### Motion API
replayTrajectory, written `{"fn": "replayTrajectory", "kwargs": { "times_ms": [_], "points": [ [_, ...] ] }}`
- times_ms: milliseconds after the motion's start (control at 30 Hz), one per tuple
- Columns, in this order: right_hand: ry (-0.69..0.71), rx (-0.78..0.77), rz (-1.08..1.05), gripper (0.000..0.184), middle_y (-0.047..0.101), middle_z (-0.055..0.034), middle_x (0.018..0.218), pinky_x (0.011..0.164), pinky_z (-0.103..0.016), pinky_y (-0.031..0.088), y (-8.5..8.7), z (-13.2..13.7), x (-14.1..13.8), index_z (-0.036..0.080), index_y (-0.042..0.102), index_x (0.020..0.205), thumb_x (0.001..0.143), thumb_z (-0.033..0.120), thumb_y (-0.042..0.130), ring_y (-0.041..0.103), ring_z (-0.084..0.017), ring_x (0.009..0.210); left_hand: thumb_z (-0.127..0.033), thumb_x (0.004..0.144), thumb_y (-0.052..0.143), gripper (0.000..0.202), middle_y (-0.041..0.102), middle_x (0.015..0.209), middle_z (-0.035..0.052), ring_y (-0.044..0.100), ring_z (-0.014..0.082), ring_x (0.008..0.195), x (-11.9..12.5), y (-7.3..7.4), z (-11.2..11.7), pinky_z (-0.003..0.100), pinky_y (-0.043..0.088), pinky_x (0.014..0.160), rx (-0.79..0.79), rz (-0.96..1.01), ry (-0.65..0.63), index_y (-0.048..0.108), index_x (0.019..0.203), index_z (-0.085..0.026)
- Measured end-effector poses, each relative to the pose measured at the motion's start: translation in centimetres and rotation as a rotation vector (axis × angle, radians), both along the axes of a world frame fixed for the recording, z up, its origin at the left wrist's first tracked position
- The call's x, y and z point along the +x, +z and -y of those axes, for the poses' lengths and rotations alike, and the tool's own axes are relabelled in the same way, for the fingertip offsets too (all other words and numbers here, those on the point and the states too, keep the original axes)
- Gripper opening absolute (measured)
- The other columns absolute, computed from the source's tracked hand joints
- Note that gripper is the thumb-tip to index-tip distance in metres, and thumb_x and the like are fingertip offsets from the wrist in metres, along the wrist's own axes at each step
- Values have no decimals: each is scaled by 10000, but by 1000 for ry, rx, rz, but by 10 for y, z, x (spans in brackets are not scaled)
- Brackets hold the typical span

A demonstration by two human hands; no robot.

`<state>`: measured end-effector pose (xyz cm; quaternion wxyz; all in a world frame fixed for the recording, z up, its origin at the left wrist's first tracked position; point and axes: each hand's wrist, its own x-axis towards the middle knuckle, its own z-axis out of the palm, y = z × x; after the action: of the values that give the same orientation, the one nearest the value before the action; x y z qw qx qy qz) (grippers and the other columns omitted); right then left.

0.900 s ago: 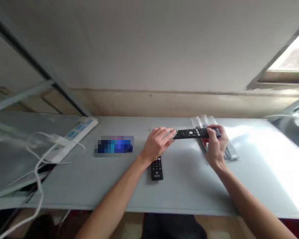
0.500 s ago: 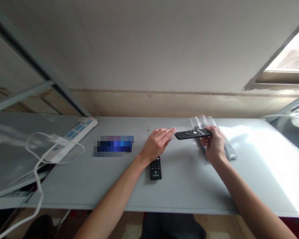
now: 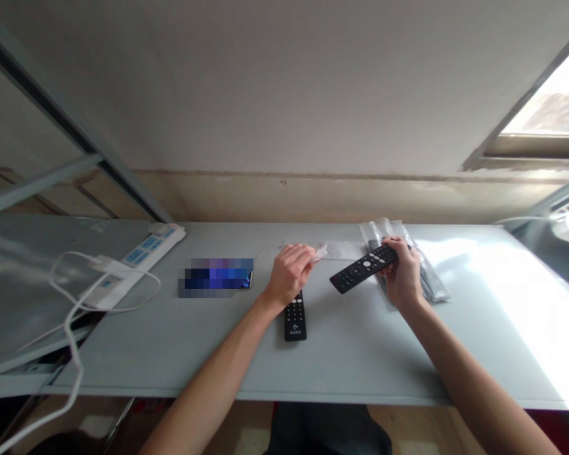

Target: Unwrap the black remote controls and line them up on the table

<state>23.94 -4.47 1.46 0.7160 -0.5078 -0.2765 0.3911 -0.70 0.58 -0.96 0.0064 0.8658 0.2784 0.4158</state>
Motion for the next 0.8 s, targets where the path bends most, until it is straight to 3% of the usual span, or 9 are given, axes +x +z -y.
{"fn": "replayTrajectory", "kwargs": {
  "times_ms": [133, 267, 367, 533, 700, 800],
  "points": [
    [-38, -12, 44, 164, 418, 76, 611, 401, -230, 296, -4, -2, 2, 244, 589, 812, 783, 348, 712, 349, -108, 495, -128, 1078, 483, 200, 786, 1060, 78, 715, 203, 980, 3, 1, 1, 367, 502, 872, -6, 45, -56, 677, 1090, -177],
    [-103, -43, 193, 164, 444, 55, 655, 436, -218, 311, -3, 0, 4, 228, 624, 793, 796, 370, 707, 392, -113, 562, -239, 1072, 583, 228, 752, 857, 29, 687, 176, 835, 4, 3, 2, 350, 468, 804, -20, 64, 11, 643, 855, -196],
    [-44, -92, 311, 196, 436, 65, 626, 424, -226, 310, -2, 3, 0, 237, 629, 825, 832, 421, 695, 394, -116, 523, -297, 1061, 620, 266, 729, 814, 20, 670, 178, 808, 3, 3, 2, 347, 450, 780, 5, 49, 28, 618, 814, -198],
    [0, -91, 579, 166, 504, 52, 605, 461, -258, 327, -2, 7, -8, 229, 660, 875, 855, 393, 651, 442, -131, 502, -143, 1067, 542, 140, 769, 990, 57, 686, 190, 942, 2, 6, 2, 351, 477, 865, 37, 60, 26, 660, 1005, -187],
    [30, -198, 883, 132, 638, 9, 660, 581, -290, 392, -6, 7, -6, 239, 657, 885, 856, 368, 647, 558, -177, 582, -182, 1049, 597, 192, 737, 896, 28, 665, 180, 878, 1, 8, 3, 339, 476, 849, 4, 110, 45, 597, 858, -206],
    [167, -280, 1094, 98, 716, -28, 777, 637, -297, 393, -7, 6, -3, 241, 660, 867, 865, 339, 653, 622, -206, 684, -186, 1044, 597, 135, 732, 906, 41, 661, 194, 888, 1, 7, 3, 354, 489, 857, -14, 93, 46, 620, 912, -204]
  ]
}}
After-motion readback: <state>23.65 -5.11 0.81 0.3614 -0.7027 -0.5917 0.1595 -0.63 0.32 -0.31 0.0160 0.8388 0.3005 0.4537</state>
